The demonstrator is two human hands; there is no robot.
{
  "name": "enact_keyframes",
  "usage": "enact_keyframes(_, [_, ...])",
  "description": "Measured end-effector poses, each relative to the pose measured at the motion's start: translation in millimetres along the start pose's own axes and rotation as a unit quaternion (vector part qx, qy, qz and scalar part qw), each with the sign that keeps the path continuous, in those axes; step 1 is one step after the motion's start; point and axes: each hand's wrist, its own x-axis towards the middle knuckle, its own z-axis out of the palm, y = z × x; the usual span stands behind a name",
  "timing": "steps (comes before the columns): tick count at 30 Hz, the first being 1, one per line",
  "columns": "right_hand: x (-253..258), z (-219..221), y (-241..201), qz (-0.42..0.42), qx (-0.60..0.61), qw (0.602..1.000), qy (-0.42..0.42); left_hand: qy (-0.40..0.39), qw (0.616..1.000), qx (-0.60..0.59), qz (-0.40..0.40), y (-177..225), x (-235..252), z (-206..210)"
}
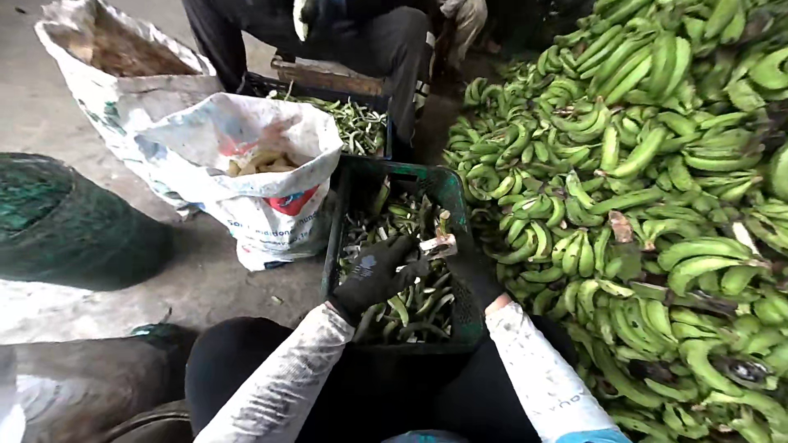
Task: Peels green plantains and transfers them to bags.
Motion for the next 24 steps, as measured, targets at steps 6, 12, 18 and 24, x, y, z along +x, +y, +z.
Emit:
enact_keyframes(6, [-12.7, 4.8, -4.4, -0.026, -0.06, 0.998, 0.005, -0.051, 0.999, 0.016, 0.001, 8.4, 5.5, 6.1])
enact_keyframes(12, [-18.5, -1.5, 5.1, 0.005, -0.037, 0.999, -0.036, -0.078, 0.995, -0.053, -0.038, -9.0, 4.0, 10.4])
enact_keyframes(18, [-24.9, -10.5, 10.7, -0.021, -0.043, 0.998, -0.04, -0.055, 0.973, -0.131, -0.184, -15.4, -6.8, -4.2])
enact_keyframes(24, [-24.6, 14.5, 2.6, -0.093, -0.12, 0.984, -0.088, 0.004, 0.926, -0.332, -0.179, 31.5, -15.6, 0.2])
